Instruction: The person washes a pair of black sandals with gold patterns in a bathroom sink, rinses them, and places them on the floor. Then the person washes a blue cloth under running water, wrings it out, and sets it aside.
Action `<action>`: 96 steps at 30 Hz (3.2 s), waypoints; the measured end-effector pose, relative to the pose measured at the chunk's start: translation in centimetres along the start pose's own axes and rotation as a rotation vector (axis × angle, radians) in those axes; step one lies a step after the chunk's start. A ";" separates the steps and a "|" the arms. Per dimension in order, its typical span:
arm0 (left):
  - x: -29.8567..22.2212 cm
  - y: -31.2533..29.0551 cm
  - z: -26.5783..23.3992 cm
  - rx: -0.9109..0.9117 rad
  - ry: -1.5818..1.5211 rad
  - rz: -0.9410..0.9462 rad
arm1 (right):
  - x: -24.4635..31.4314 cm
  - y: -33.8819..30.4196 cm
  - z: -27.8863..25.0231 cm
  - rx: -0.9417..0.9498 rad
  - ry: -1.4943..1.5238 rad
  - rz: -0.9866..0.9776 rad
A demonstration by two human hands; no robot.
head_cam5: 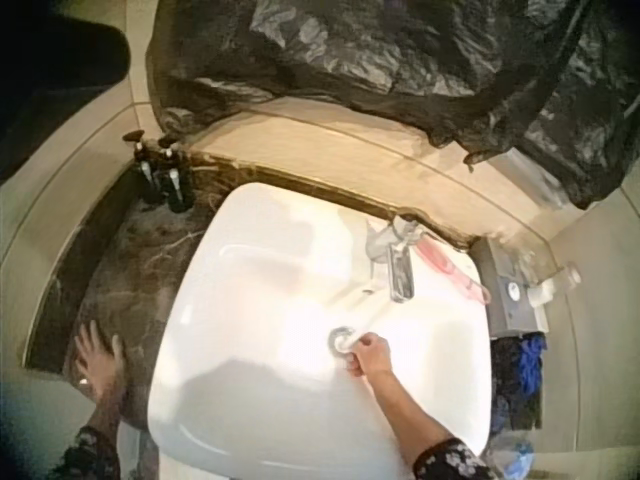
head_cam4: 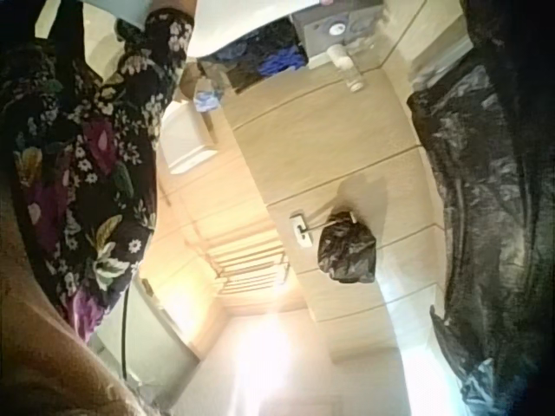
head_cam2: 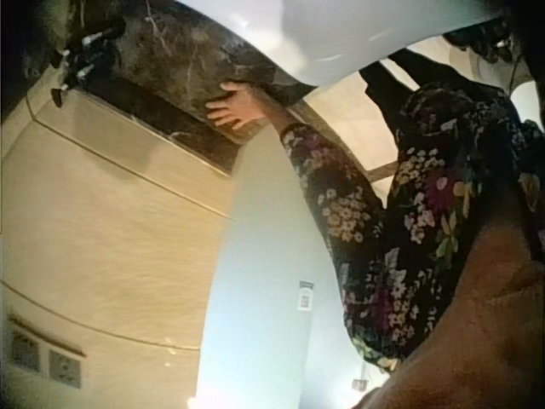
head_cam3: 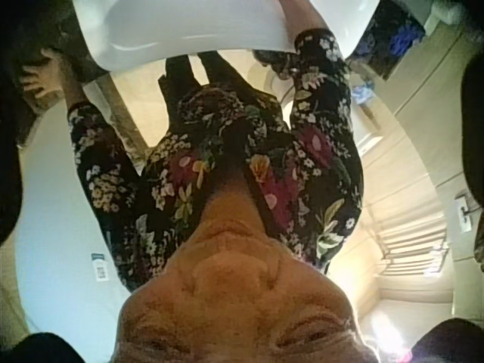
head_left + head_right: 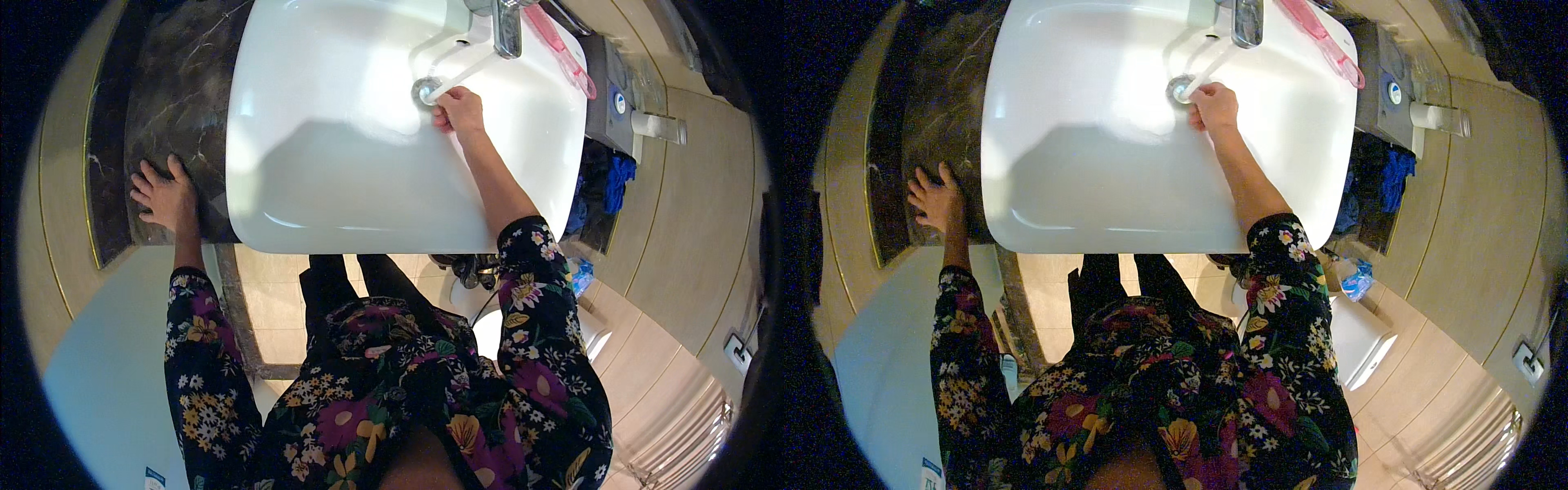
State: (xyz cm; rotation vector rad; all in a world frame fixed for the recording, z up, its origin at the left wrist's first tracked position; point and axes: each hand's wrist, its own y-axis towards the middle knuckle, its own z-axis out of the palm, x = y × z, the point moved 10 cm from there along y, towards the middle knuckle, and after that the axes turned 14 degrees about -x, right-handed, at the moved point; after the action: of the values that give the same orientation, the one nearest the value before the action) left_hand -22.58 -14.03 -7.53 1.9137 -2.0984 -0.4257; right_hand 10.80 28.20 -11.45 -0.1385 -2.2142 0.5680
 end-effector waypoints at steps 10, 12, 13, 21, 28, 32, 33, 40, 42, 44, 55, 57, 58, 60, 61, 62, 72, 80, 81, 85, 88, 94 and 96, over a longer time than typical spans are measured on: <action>0.2 0.0 0.2 -0.019 -0.026 -0.001 | 0.7 0.8 -0.4 0.021 -0.166 -0.126; 0.3 0.0 0.2 -0.025 -0.028 0.000 | 0.6 0.4 -0.4 0.050 -0.118 -0.124; 0.3 0.1 0.2 -0.026 -0.026 0.001 | 0.4 0.3 -0.5 0.066 -0.093 -0.120; -0.1 0.0 -0.2 -0.021 -0.016 0.003 | 1.4 -1.8 -5.2 0.033 0.183 -0.059; 1.2 0.2 0.2 -0.084 0.047 0.000 | 7.9 -4.4 -7.6 0.015 0.289 -0.300; 0.6 0.2 0.0 -0.032 0.132 0.031 | 5.0 -5.2 -5.1 0.110 0.121 -0.332; 0.2 0.1 -0.1 -0.024 0.106 0.019 | 4.1 -6.3 -3.7 0.161 0.056 -0.308; 0.0 -0.7 0.9 0.004 -0.050 -0.023 | 3.0 -16.1 -0.6 0.333 -0.459 -0.861; 0.4 -1.0 1.3 0.024 -0.068 -0.040 | 2.4 -16.9 -2.1 0.304 -0.602 -0.878; 0.5 -0.8 0.5 0.022 -0.062 -0.044 | 2.0 -17.7 -4.4 0.257 -0.674 -0.908; -0.1 -0.4 1.7 0.029 -0.109 -0.041 | 1.0 -18.0 -6.9 0.043 -0.605 -0.984; -0.5 -0.4 1.9 0.042 -0.123 -0.043 | 1.4 -17.9 -7.0 0.022 -0.596 -1.002; -0.6 -0.3 2.0 0.047 -0.133 -0.046 | 1.5 -18.0 -7.1 0.005 -0.589 -1.017; -1.1 -0.2 2.3 0.053 -0.154 -0.006 | 1.3 -18.0 -7.2 -0.026 -0.589 -1.044; -1.8 0.2 2.3 0.044 -0.206 0.026 | 1.3 -18.0 -7.4 -0.038 -0.584 -1.036; -2.6 0.7 2.4 0.034 -0.257 0.059 | 1.4 -17.9 -7.5 -0.050 -0.577 -1.029; -15.4 -6.1 0.4 0.076 -0.531 0.687 | 0.7 -15.7 -6.7 -0.094 -0.642 -0.967; -1.0 -7.5 -1.0 0.028 -0.444 0.409 | 1.2 -15.8 -6.9 -0.115 -0.623 -0.977; 1.9 -7.4 -0.3 0.037 -0.395 0.343 | 1.2 -16.0 -6.7 -0.123 -0.629 -0.983; 8.3 -7.5 0.5 0.051 -0.198 0.171 | 1.4 -15.9 -6.6 -0.131 -0.633 -0.996; 2.3 -8.5 -1.3 0.059 -0.397 0.358 | 1.4 -16.1 -6.8 -0.141 -0.655 -0.988; -8.4 -13.5 -4.1 0.285 -0.533 0.637 | 1.7 -17.0 -6.8 -0.126 -0.598 -0.999; -8.2 -13.2 -4.5 0.224 -0.525 0.685 | 1.8 -17.2 -6.7 -0.116 -0.578 -1.005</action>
State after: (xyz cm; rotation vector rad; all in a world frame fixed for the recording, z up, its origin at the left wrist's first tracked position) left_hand -7.95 -7.16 -8.52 1.1083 -3.0656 -0.5882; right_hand 16.20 15.69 1.16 1.1429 -2.4663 -0.1126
